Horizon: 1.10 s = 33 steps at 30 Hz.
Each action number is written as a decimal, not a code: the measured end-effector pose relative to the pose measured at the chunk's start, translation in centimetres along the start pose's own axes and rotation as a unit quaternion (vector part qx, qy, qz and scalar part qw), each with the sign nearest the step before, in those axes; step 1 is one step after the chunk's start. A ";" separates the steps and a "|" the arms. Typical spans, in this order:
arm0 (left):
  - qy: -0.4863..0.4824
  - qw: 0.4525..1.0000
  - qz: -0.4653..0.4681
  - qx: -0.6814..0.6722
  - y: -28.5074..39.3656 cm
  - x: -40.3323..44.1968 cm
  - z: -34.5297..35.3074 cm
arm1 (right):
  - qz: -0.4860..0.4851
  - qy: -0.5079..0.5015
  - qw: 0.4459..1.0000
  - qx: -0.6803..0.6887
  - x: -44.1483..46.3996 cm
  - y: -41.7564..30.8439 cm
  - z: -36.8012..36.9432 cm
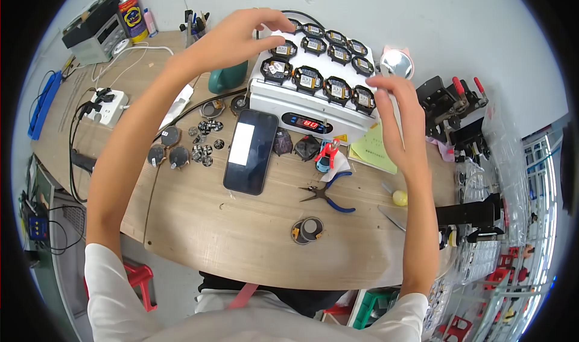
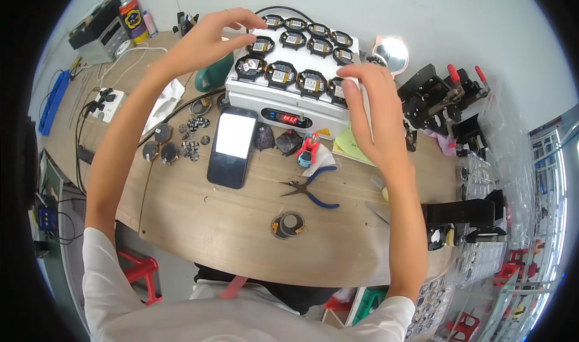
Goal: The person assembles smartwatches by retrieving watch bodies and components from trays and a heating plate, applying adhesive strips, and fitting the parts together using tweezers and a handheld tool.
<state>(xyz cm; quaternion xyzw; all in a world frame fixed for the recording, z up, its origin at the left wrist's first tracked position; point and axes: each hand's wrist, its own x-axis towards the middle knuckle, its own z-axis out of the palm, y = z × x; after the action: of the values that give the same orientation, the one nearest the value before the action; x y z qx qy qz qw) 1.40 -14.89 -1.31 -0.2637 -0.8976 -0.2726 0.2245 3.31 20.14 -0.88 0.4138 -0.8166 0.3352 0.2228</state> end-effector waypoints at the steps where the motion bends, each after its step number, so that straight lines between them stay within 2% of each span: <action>1: 0.002 1.000 -0.002 0.000 -0.1 -0.1 0.3 | -0.002 -0.002 1.000 0.000 -0.6 -0.5 -0.1; 4: -0.031 0.999 -0.017 0.027 -0.4 0.4 1.2 | 0.013 0.005 1.000 0.000 -1.3 -1.2 -0.4; 6: -0.075 0.996 -0.052 0.002 -0.3 1.1 1.4 | -0.013 0.005 1.000 -0.013 -1.7 -1.0 -0.6; 9: -0.088 0.993 -0.073 0.004 -0.3 1.9 1.0 | -0.009 -0.001 1.000 -0.015 -2.9 -1.1 -0.7; 10: -0.083 0.994 -0.063 -0.014 -0.7 2.0 1.1 | -0.010 -0.001 1.000 -0.016 -3.3 -1.4 -0.7; 12: -0.096 0.994 -0.061 0.002 -0.9 2.5 0.7 | 0.047 -0.021 0.999 0.007 -4.2 -2.1 -0.7; 15: -0.112 0.992 -0.055 0.029 -1.3 2.7 0.6 | 0.008 -0.021 0.999 -0.049 -5.8 -1.9 -1.0; 19: -0.134 0.988 -0.075 0.022 -1.0 3.6 0.3 | 0.022 -0.037 0.998 -0.036 -8.1 -3.2 -1.1; 22: -0.125 0.984 -0.105 0.065 -1.1 4.2 0.8 | 0.037 -0.041 0.998 0.014 -10.0 -4.6 -0.1; 24: -0.116 0.981 -0.087 0.127 -1.3 4.5 -0.3 | 0.052 -0.166 0.984 0.037 -12.6 -5.4 1.0; 25: -0.123 0.980 -0.092 0.123 -1.0 4.0 -0.8 | 0.057 -0.171 0.983 0.043 -13.3 -6.6 1.3; 27: -0.091 0.988 -0.117 0.052 -0.4 3.2 -1.6 | 0.016 -0.247 0.968 0.028 -13.7 -9.1 1.8; 29: -0.080 0.990 -0.109 0.030 -2.3 1.8 -0.9 | 0.012 -0.253 0.967 0.032 -15.2 -10.0 3.0; 31: -0.026 0.989 -0.143 0.007 -3.1 0.5 -0.9 | 0.007 -0.258 0.966 0.033 -16.2 -9.8 3.7; 33: -0.014 0.987 -0.154 -0.037 -2.3 -0.9 -1.5 | 0.004 -0.261 0.965 0.024 -16.8 -9.6 4.0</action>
<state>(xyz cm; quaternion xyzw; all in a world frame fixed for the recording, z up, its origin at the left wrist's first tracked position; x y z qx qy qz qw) 1.08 -17.74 -1.48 -0.1341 -0.9199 -0.3336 0.1567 20.26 21.91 -10.90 0.4888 -0.8398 0.2360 -0.0093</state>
